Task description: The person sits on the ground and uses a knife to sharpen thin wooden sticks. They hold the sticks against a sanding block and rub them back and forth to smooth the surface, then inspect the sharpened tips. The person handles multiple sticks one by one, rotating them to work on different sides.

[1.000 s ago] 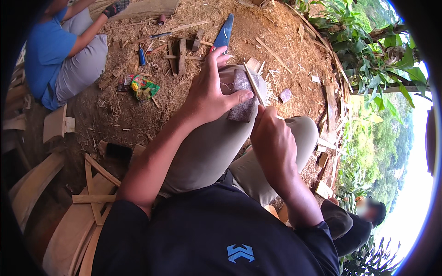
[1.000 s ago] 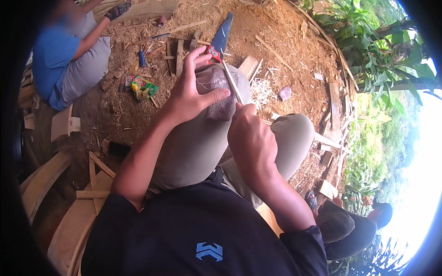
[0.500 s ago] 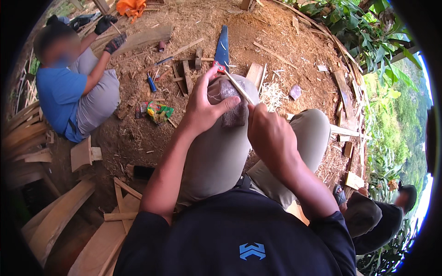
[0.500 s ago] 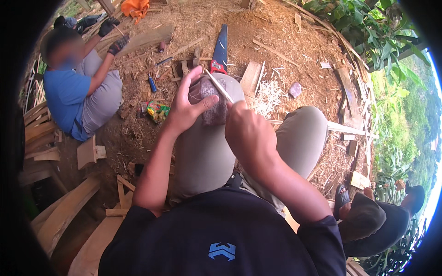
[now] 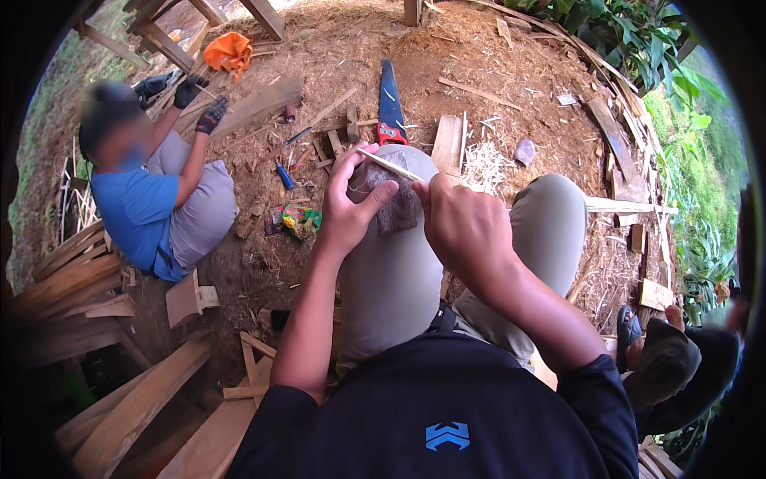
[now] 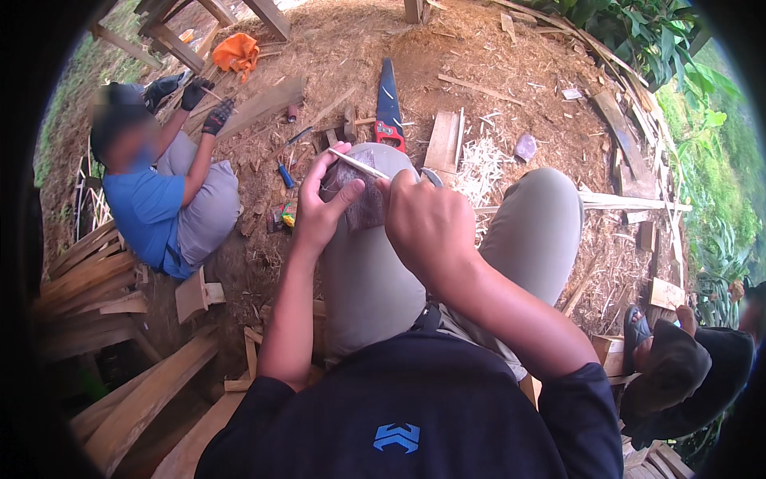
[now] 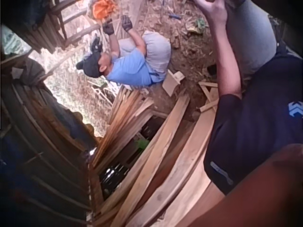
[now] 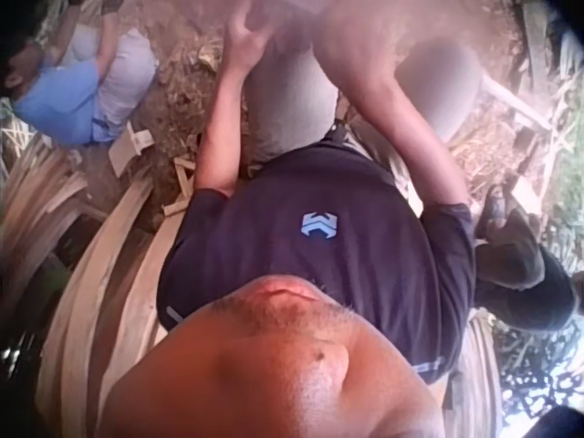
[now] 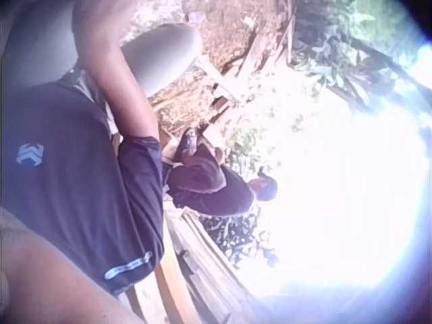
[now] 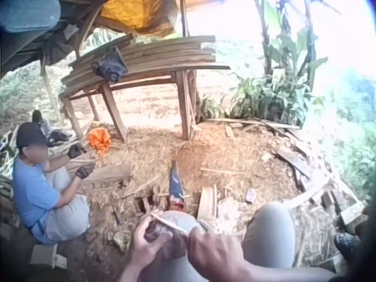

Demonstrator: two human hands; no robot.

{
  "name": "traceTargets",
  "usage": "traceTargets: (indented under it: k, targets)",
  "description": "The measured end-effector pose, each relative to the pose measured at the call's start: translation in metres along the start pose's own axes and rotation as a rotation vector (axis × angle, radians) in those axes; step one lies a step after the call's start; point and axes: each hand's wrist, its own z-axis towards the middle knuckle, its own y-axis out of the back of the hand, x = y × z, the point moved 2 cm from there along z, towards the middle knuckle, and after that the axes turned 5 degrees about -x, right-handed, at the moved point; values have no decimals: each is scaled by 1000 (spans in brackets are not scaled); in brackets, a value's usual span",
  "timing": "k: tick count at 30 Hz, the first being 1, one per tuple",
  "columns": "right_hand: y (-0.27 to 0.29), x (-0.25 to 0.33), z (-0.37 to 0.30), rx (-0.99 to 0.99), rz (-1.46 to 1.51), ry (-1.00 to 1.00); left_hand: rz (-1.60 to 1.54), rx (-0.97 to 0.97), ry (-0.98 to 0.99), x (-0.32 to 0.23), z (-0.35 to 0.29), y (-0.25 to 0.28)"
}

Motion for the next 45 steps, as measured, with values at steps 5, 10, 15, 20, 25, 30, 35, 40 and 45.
traceTargets:
  k: [5,10,15,20,25,30,35,40,45]
  targets:
    - [-8,-11,2,-16,171,-7,18,-11,-15,2,-1,-2]
    - [-14,-26,4,77,307,5,25,-10,-33,3,2,-5]
    - [-20,-18,18,85,99,-23,36,16,-20,10,9,-12]
    - [-12,-11,1,66,-104,0,101,-14,-79,17,7,-10]
    - [-22,-12,9,-60,-290,69,98,-24,-48,21,15,-15]
    - [-23,-4,-10,-110,-547,79,5,-18,5,24,9,-14]
    - [-28,-3,3,-101,-514,88,-21,-22,35,25,12,-14]
    - [-19,-11,6,26,-260,48,-48,35,84,10,8,-8]
    - [-9,-17,17,78,-5,-3,-90,7,83,13,6,-8]
